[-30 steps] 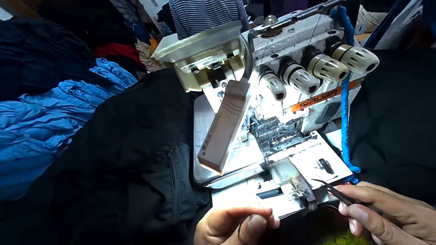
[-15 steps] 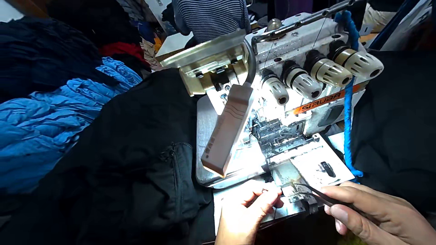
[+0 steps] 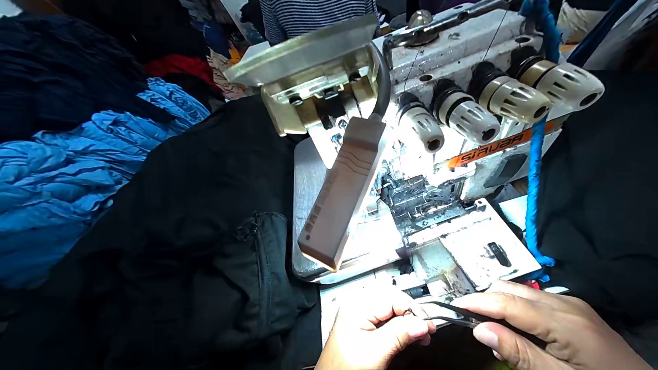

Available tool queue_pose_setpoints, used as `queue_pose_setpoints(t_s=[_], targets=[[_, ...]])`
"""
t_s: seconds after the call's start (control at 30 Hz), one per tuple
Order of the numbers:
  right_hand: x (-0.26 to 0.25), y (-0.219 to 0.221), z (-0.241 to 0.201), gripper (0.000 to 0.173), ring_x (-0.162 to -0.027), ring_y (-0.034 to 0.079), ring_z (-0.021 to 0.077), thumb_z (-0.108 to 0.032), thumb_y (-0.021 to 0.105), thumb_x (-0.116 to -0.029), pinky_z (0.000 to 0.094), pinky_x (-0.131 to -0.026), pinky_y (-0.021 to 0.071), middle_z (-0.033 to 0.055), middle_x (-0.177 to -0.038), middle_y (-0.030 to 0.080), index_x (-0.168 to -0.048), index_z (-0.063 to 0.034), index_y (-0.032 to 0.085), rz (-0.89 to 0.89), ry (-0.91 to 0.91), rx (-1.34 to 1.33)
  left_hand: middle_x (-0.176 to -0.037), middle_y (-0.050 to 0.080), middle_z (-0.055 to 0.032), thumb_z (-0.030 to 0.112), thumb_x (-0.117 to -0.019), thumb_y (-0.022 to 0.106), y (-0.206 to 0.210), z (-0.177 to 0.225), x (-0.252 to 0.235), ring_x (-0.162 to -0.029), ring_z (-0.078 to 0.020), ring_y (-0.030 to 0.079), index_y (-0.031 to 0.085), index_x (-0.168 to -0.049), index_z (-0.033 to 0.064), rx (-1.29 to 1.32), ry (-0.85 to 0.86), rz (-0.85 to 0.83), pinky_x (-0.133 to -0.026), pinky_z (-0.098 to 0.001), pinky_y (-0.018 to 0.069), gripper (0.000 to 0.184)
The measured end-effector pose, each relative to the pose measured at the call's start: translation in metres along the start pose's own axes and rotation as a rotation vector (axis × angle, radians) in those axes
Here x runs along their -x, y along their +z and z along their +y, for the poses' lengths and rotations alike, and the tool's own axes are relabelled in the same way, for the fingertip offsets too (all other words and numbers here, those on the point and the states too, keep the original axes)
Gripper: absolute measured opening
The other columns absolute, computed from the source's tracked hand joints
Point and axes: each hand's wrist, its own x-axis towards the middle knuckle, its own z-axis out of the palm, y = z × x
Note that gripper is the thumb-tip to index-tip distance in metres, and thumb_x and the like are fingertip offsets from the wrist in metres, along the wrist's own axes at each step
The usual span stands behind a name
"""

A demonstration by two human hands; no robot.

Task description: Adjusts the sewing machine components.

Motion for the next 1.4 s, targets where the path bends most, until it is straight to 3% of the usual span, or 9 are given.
queue_pose_setpoints(t_s=[0.17, 0.3, 0.47, 0.7, 0.87, 0.97, 1.07, 1.27, 1.4], targets=[[-0.005, 0.006, 0.000, 0.028, -0.073, 0.055, -0.0078, -0.018, 0.052, -0.1058, 0.0100, -0.065, 0.0466, 0.0010, -0.092, 0.066, -0.116, 0.0045, 0.066, 0.181, 0.052, -0.307, -0.088, 0.073, 0.0074, 0.015, -0.0977, 0.065, -0.007, -0.003, 0.000, -0.086, 0.0049, 0.067, 0.074, -0.088, 0.0063, -0.025, 0.087, -0.159, -0.079, -0.0150, 0.0551, 0.016], [-0.014, 0.012, -0.011, 0.028, -0.070, 0.056, 0.0080, -0.013, 0.064, -0.0979, 0.0190, -0.066, 0.0452, 0.0148, -0.087, 0.069, -0.117, 0.0053, 0.072, 0.076, -0.049, -0.209, -0.086, 0.073, 0.0008, 0.000, -0.0926, 0.065, 0.004, 0.004, 0.005, -0.087, 0.0073, 0.063, 0.072, -0.085, -0.0060, -0.152, 0.098, -0.140, -0.081, -0.0120, 0.0512, 0.012], [-0.020, 0.017, -0.010, 0.021, -0.066, 0.055, 0.0116, -0.013, 0.066, -0.0980, 0.0208, -0.063, 0.0429, 0.0145, -0.077, 0.067, -0.106, 0.0041, 0.075, -0.010, -0.164, -0.208, -0.090, 0.075, 0.0073, 0.002, -0.0943, 0.065, 0.007, 0.007, 0.009, -0.091, 0.0107, 0.064, 0.074, -0.089, -0.0016, -0.119, 0.107, -0.128, -0.084, -0.0124, 0.0527, 0.011], [-0.020, 0.011, -0.006, 0.021, -0.074, 0.060, 0.0111, -0.013, 0.067, -0.0976, 0.0190, -0.068, 0.0437, 0.0143, -0.075, 0.067, -0.088, 0.0040, 0.074, -0.063, -0.201, -0.215, -0.084, 0.072, -0.0052, 0.005, -0.0959, 0.065, 0.004, 0.003, 0.011, -0.085, 0.0053, 0.063, 0.069, -0.085, -0.0086, -0.227, 0.196, -0.180, -0.080, -0.0124, 0.0504, 0.018], [-0.020, 0.013, -0.007, 0.021, -0.075, 0.052, 0.0037, -0.013, 0.069, -0.0952, 0.0138, -0.069, 0.0393, 0.0100, -0.076, 0.060, -0.091, 0.0066, 0.074, -0.040, -0.117, -0.381, -0.096, 0.072, -0.0115, 0.003, -0.0966, 0.063, 0.007, 0.009, 0.011, -0.097, 0.0011, 0.063, 0.070, -0.095, -0.0113, -0.271, 0.233, -0.199, -0.089, -0.0142, 0.0482, 0.016], [-0.019, 0.015, -0.011, 0.020, -0.078, 0.055, 0.0034, -0.014, 0.070, -0.0956, 0.0141, -0.070, 0.0415, 0.0093, -0.078, 0.062, -0.093, 0.0055, 0.076, -0.013, -0.070, -0.409, -0.102, 0.071, -0.0098, 0.010, -0.0979, 0.065, 0.006, 0.007, 0.011, -0.104, 0.0017, 0.061, 0.069, -0.100, -0.0095, -0.260, 0.254, -0.193, -0.094, -0.0149, 0.0472, 0.020], [-0.019, 0.019, -0.016, 0.019, -0.079, 0.054, 0.0014, -0.012, 0.070, -0.0945, 0.0133, -0.070, 0.0417, 0.0079, -0.079, 0.061, -0.089, 0.0058, 0.074, 0.008, -0.034, -0.452, -0.096, 0.070, -0.0107, 0.011, -0.0982, 0.065, 0.010, 0.005, 0.014, -0.097, 0.0021, 0.063, 0.067, -0.093, -0.0101, -0.237, 0.287, -0.139, -0.089, -0.0136, 0.0488, 0.022], [-0.021, 0.018, -0.022, 0.013, -0.083, 0.056, -0.0031, -0.008, 0.073, -0.0908, 0.0130, -0.076, 0.0442, 0.0037, -0.085, 0.066, -0.088, 0.0048, 0.074, -0.037, 0.050, -0.607, -0.090, 0.074, 0.0019, 0.013, -0.0994, 0.065, 0.019, 0.002, 0.015, -0.090, 0.0068, 0.064, 0.073, -0.092, 0.0001, -0.242, 0.379, -0.020, -0.086, -0.0130, 0.0507, 0.017], [-0.020, 0.014, -0.023, 0.011, -0.075, 0.052, -0.0063, -0.006, 0.073, -0.0881, 0.0109, -0.069, 0.0410, -0.0013, -0.080, 0.060, -0.084, 0.0037, 0.069, -0.057, 0.098, -0.636, -0.093, 0.073, -0.0055, 0.009, -0.1006, 0.063, 0.015, 0.003, 0.014, -0.095, 0.0023, 0.065, 0.070, -0.091, -0.0055, -0.249, 0.392, -0.111, -0.089, -0.0146, 0.0503, 0.019]])
